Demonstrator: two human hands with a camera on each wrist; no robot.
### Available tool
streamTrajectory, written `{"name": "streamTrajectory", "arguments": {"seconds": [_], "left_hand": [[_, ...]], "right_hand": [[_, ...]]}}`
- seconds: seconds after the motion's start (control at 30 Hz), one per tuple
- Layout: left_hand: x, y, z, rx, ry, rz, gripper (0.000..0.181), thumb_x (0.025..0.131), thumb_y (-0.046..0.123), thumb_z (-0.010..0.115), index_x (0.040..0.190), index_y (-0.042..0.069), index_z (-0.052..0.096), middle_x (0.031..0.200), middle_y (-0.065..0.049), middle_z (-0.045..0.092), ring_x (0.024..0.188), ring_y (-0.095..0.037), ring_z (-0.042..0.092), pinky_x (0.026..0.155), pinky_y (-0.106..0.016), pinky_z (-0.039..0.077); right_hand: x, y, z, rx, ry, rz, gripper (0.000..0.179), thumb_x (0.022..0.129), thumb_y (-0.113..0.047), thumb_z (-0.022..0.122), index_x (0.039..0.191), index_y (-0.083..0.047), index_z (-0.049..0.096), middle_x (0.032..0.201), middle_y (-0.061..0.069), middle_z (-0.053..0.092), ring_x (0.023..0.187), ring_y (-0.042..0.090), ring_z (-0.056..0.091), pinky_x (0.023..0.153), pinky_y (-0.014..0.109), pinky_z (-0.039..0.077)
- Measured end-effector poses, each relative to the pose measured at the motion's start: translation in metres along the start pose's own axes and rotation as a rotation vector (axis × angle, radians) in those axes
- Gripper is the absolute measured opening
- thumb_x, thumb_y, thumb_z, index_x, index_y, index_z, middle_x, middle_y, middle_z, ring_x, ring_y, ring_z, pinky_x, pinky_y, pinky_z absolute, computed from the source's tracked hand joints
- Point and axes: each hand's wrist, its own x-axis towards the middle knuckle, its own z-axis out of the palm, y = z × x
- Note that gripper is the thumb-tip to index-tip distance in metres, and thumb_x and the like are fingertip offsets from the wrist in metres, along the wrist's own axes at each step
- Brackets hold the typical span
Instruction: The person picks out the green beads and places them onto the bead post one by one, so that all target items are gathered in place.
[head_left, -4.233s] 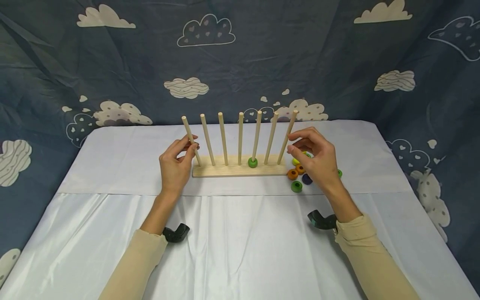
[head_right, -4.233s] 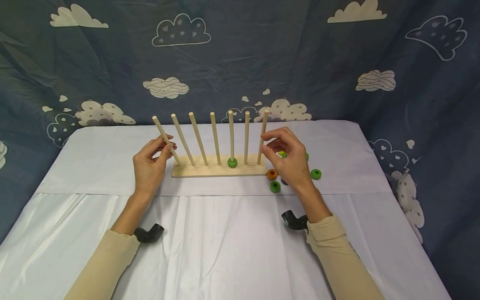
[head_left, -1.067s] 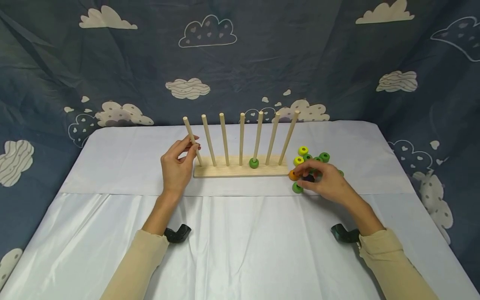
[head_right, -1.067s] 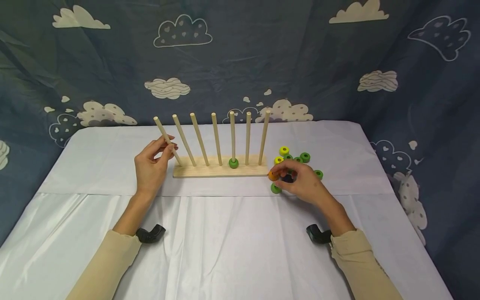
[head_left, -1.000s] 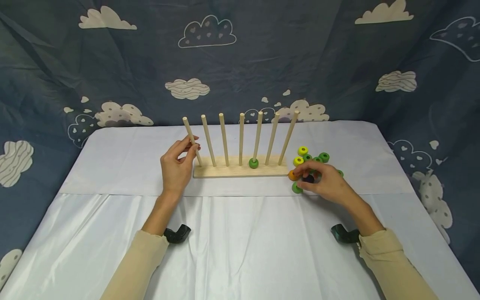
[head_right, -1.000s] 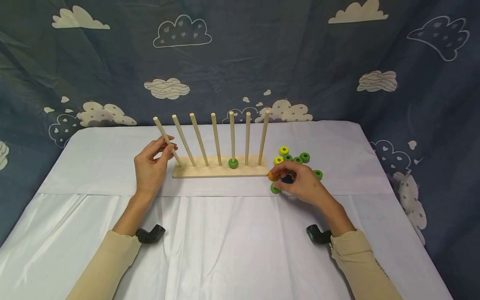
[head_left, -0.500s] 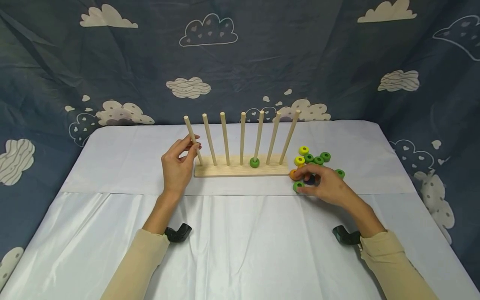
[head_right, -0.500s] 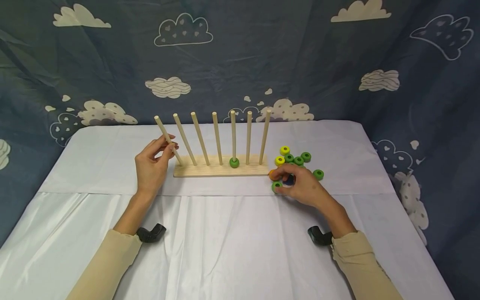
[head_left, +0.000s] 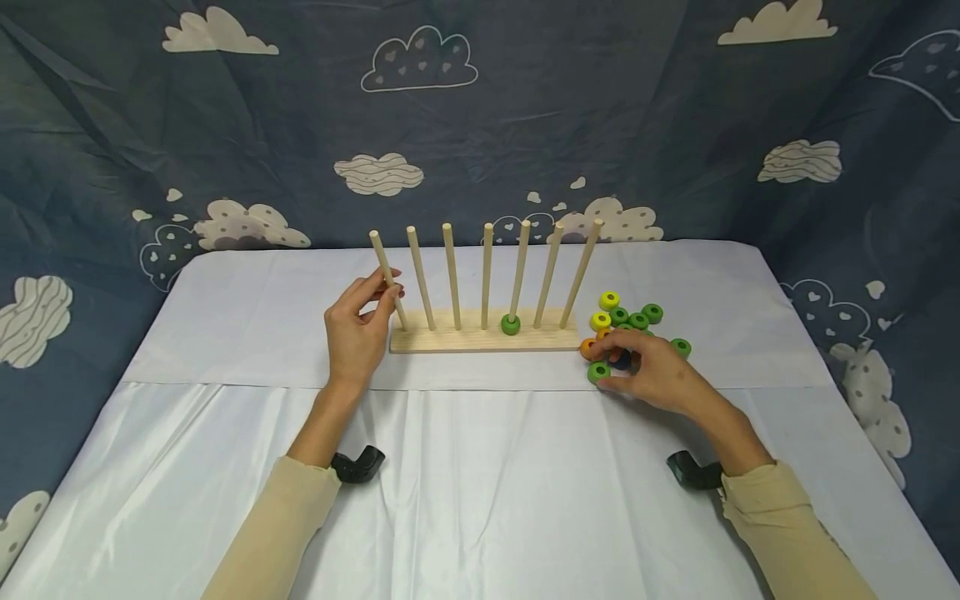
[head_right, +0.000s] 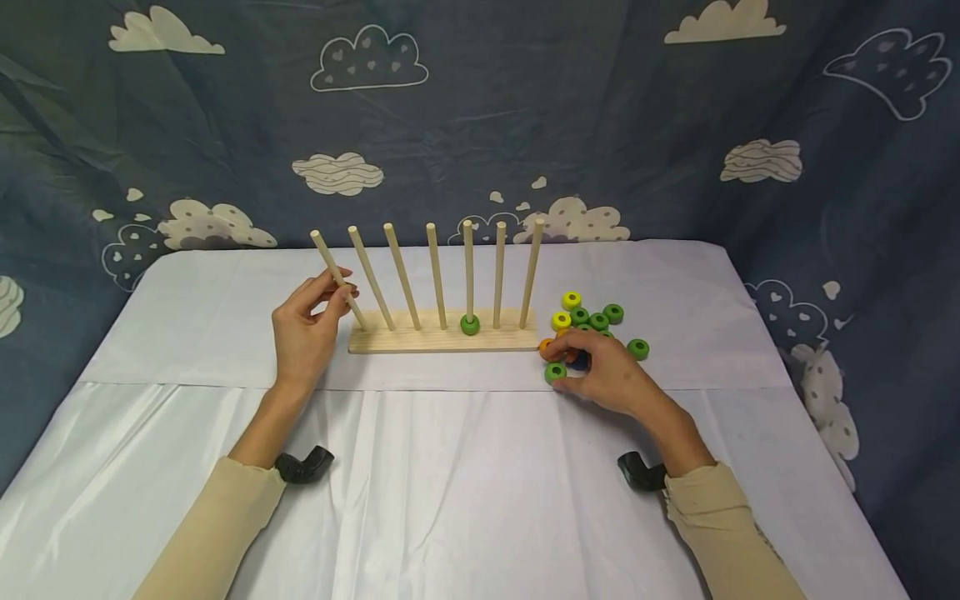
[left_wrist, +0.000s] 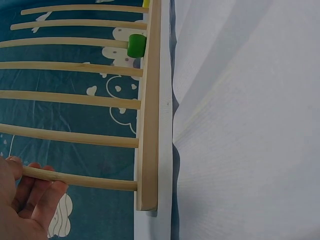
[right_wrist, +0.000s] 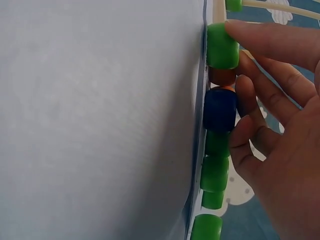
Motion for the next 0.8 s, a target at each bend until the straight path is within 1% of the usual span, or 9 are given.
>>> {"name": "streamTrajectory", "arguments": {"seconds": [0.2,0.33,0.47,0.63,0.8], "left_hand": [[-0.0003,-0.0009,0.0000,-0.002,0.001,-0.003,0.024,0.098,0.005,0.072,0.121,0.001,0.076,0.100,-0.020,0.074,0.092,-0.005,0.071,0.077,-0.013,0.063],[-0.0004,-0.0007,-0.0001,-0.006,0.003,-0.003,0.024,0.098,0.004,0.072,0.121,0.002,0.077,0.100,-0.020,0.074,0.092,-0.006,0.071,0.076,-0.013,0.063],[-0.0002,-0.0003,0.0000,-0.006,0.004,-0.007,0.024,0.097,0.004,0.072,0.121,0.002,0.077,0.100,-0.020,0.074,0.092,-0.006,0.071,0.076,-0.012,0.063],[-0.0005,-0.0006,0.0005,-0.008,0.002,-0.015,0.024,0.097,0.003,0.071,0.121,0.001,0.076,0.100,-0.020,0.074,0.092,-0.005,0.071,0.076,-0.012,0.063],[-0.0003,-0.0015,0.0005,-0.007,0.004,-0.009,0.024,0.098,0.003,0.071,0.122,0.001,0.076,0.100,-0.020,0.074,0.092,-0.005,0.070,0.076,-0.012,0.063]], "right_hand": [[-0.0010,-0.0005,-0.0006,-0.028,-0.014,0.009,0.045,0.076,-0.007,0.092,0.117,-0.017,0.075,0.123,0.008,0.073,0.101,0.022,0.058,0.077,0.025,0.048],[-0.0012,-0.0004,-0.0012,-0.024,-0.021,-0.003,0.045,0.077,-0.006,0.092,0.117,-0.017,0.075,0.119,0.008,0.072,0.100,0.022,0.058,0.076,0.025,0.048],[-0.0008,-0.0001,-0.0013,-0.014,-0.010,-0.015,0.045,0.077,-0.005,0.092,0.117,-0.017,0.076,0.117,0.006,0.073,0.098,0.021,0.058,0.074,0.025,0.049],[-0.0009,-0.0005,-0.0007,-0.016,0.018,0.008,0.044,0.078,-0.006,0.091,0.117,-0.020,0.076,0.117,0.003,0.074,0.097,0.020,0.058,0.075,0.026,0.048],[-0.0002,-0.0024,-0.0020,0.008,0.104,-0.015,0.045,0.079,-0.001,0.088,0.119,-0.016,0.074,0.116,0.007,0.074,0.098,0.023,0.060,0.077,0.028,0.051]]}}
